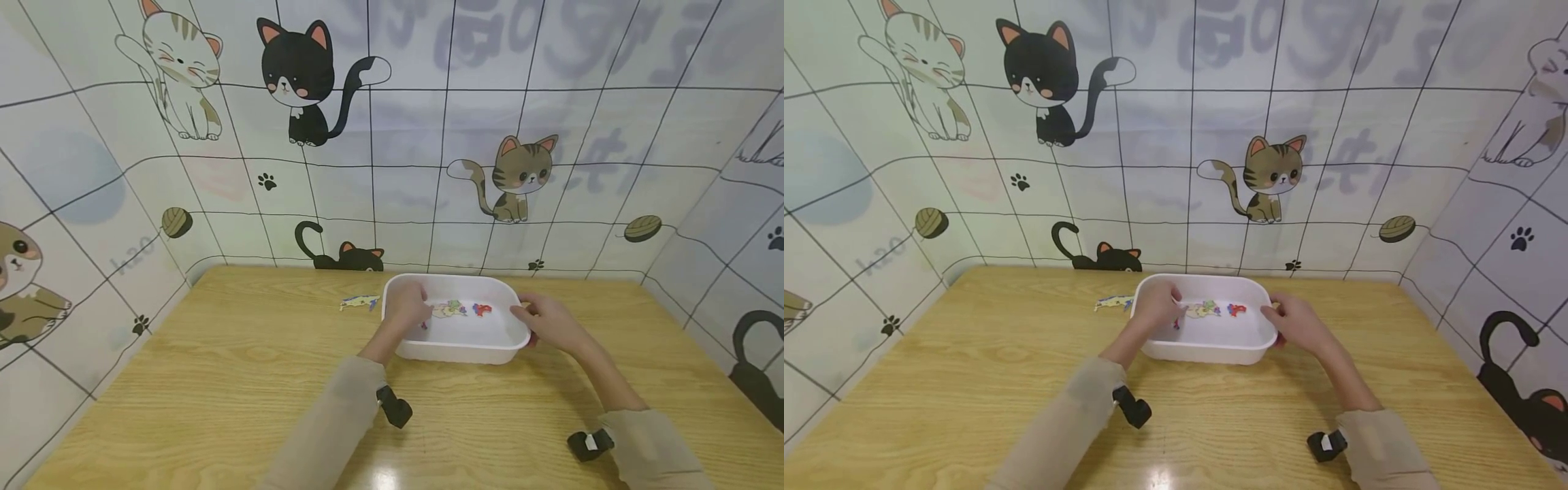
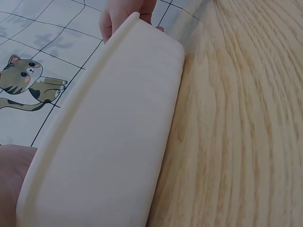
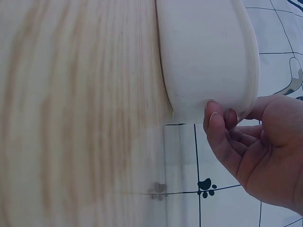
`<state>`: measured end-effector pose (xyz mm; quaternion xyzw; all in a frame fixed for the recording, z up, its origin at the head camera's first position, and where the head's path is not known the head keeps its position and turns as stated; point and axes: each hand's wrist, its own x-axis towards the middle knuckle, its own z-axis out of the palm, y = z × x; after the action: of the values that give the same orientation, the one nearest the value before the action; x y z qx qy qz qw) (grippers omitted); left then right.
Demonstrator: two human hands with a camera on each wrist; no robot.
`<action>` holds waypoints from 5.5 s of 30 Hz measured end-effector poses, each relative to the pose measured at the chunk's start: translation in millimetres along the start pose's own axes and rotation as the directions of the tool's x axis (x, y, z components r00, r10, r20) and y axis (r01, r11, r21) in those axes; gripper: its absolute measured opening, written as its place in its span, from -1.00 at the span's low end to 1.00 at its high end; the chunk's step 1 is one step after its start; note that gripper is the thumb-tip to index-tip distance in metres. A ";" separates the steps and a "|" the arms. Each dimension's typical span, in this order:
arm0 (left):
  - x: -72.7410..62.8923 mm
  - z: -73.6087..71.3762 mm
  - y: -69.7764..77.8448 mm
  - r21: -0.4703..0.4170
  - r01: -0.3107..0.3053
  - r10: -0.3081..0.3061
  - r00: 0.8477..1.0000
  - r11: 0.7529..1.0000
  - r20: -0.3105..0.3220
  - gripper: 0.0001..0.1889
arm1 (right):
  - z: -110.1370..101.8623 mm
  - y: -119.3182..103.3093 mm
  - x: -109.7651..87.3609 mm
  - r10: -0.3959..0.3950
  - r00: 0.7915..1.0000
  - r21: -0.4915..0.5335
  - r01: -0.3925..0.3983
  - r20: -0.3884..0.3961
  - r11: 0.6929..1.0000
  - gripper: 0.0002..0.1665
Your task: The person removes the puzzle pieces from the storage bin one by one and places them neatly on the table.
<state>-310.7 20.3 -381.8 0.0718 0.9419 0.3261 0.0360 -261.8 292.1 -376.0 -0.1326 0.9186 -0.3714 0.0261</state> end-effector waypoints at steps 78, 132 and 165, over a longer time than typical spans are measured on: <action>-24.6 -57.0 -36.5 -0.589 -0.335 0.366 0.928 0.735 -0.071 -0.82 | 1.5 0.1 -0.2 0.011 1.000 -0.011 -0.012 -0.003 1.000 -0.43; -15.0 -106.5 -171.3 -0.548 0.011 -0.107 0.984 0.837 -0.143 -0.78 | 2.1 -1.9 1.1 0.023 1.000 -0.011 -0.023 0.010 1.000 -0.44; -18.1 -103.0 -175.7 -0.419 0.081 -0.158 0.976 0.905 -0.153 -0.80 | 1.6 -1.0 -0.3 0.005 1.000 0.004 -0.005 0.014 1.000 -0.47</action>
<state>-324.2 -181.8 -409.4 -0.0256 0.8545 0.5186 -0.0166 -261.0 290.5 -376.5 -0.1330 0.9178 -0.3724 0.0338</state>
